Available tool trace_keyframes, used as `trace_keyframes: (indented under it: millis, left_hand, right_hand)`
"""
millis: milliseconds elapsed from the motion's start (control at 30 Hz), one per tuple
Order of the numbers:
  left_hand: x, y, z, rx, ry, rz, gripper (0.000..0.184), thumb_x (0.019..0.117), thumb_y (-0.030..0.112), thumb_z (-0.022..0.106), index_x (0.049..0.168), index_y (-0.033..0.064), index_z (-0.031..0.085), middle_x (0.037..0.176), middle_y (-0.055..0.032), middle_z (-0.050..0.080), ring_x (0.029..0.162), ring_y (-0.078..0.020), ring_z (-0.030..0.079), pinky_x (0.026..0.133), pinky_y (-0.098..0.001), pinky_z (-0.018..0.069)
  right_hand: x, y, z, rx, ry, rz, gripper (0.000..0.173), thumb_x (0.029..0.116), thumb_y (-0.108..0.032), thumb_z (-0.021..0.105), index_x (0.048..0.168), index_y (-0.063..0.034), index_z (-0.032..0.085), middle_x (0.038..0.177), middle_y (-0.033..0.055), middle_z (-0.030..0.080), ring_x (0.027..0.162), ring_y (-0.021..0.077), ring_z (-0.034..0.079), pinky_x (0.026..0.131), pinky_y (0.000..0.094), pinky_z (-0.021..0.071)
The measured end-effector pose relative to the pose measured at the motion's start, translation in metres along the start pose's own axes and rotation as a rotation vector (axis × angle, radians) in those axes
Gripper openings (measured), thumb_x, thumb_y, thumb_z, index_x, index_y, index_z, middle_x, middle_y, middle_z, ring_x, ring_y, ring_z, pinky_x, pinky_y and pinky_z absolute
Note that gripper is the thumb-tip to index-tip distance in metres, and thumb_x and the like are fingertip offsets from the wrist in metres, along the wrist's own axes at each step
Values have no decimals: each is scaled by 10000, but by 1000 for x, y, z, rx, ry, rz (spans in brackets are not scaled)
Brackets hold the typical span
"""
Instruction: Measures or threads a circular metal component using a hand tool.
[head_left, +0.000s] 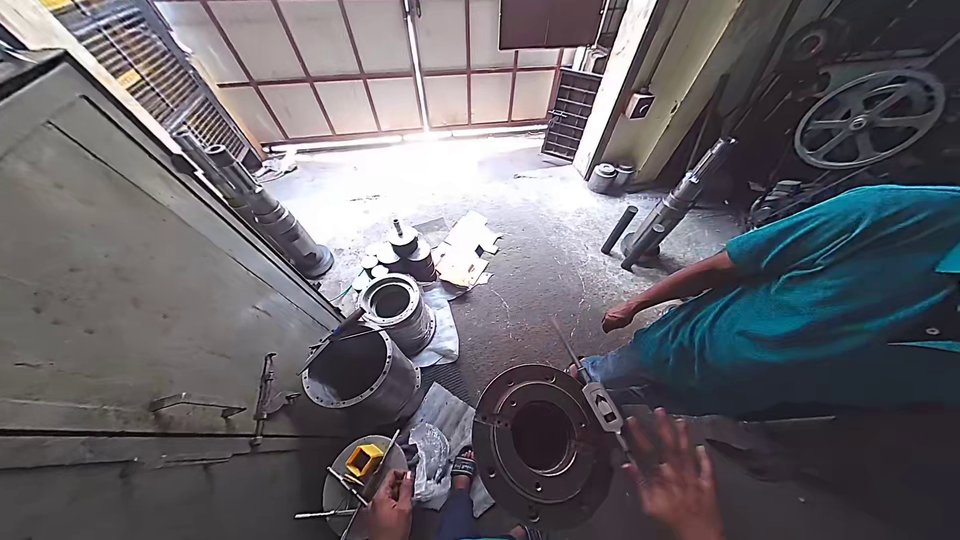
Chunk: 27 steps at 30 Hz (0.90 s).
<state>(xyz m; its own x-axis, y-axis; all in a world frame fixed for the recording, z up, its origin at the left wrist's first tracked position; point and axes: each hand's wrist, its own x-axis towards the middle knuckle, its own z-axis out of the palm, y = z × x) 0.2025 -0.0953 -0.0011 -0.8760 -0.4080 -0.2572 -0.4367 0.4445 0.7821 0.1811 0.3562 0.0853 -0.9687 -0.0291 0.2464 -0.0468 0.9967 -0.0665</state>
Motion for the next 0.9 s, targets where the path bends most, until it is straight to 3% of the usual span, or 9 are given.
trace_keyframes:
  millis: [133, 233, 333, 467, 567, 667, 733, 800, 900]
  left_hand:
    - [16, 12, 15, -55, -46, 34, 267, 1008, 211, 550, 1083, 7, 705, 713, -82, 640, 589, -191, 582, 611, -450, 511]
    - [30, 23, 20, -43, -97, 85, 263, 1002, 229, 555, 1088, 39, 716, 731, -70, 664, 623, -198, 615, 645, -461, 527]
    - [38, 33, 23, -3, -153, 134, 244, 990, 240, 570, 1069, 70, 726, 706, -42, 646, 612, -171, 600, 641, -435, 518]
    - [55, 36, 30, 1, -203, 179, 234, 988, 240, 570, 1049, 74, 724, 686, -30, 641, 587, -152, 599, 613, -412, 524]
    - [70, 28, 37, -7, -237, 154, 232, 993, 254, 564, 1037, 89, 722, 676, -16, 637, 571, -145, 599, 600, -399, 530]
    - [88, 21, 40, 2, -276, 133, 244, 998, 246, 565, 1046, 66, 723, 701, -46, 655, 604, -181, 621, 638, -438, 538]
    - [100, 16, 39, -6, -284, 117, 252, 1005, 222, 566, 1072, 38, 724, 738, -82, 677, 637, -209, 640, 669, -468, 542]
    - [109, 8, 41, -31, -268, 79, 236, 1013, 209, 567, 1069, 41, 722, 730, -72, 672, 621, -197, 628, 647, -454, 539]
    - [120, 7, 47, 52, -306, 85, 250, 1020, 242, 558, 1083, 61, 720, 756, -81, 685, 655, -226, 647, 683, -493, 539]
  right_hand:
    - [60, 79, 12, 28, 13, 392, 607, 1072, -485, 290, 1586, -185, 410, 1602, 273, 368, 1458, 556, 326, 1069, 780, 287]
    - [149, 89, 35, 243, 16, 592, 670, 1071, -453, 417, 1604, -58, 324, 1590, 350, 313, 1446, 566, 324, 1128, 722, 296]
    - [236, 53, 56, 448, -103, 579, 747, 1053, -403, 526, 1621, -23, 227, 1552, 384, 328, 1407, 546, 392, 1142, 633, 368]
    - [290, -55, 78, 489, -329, 332, 712, 1077, -482, 413, 1651, -120, 198, 1584, 301, 368, 1427, 500, 409, 1136, 668, 359]
    - [257, -138, 80, 455, -418, 95, 664, 1044, -581, 390, 1633, -292, 291, 1609, 145, 412, 1425, 391, 462, 1070, 672, 425]
    - [166, -176, 61, 314, -296, -173, 638, 1037, -656, 267, 1609, -379, 328, 1660, 89, 349, 1519, 340, 342, 1161, 660, 323]
    - [103, -162, 51, 153, -49, -258, 651, 1010, -714, 163, 1567, -455, 378, 1649, 74, 376, 1528, 350, 323, 1161, 715, 260]
    - [57, -124, 35, 50, 83, -183, 628, 1006, -711, 161, 1528, -474, 418, 1648, 56, 372, 1550, 338, 265, 1186, 730, 163]
    - [31, -47, 15, -62, 138, 74, 655, 1019, -640, 232, 1522, -313, 496, 1609, 189, 401, 1519, 459, 284, 1139, 798, 171]
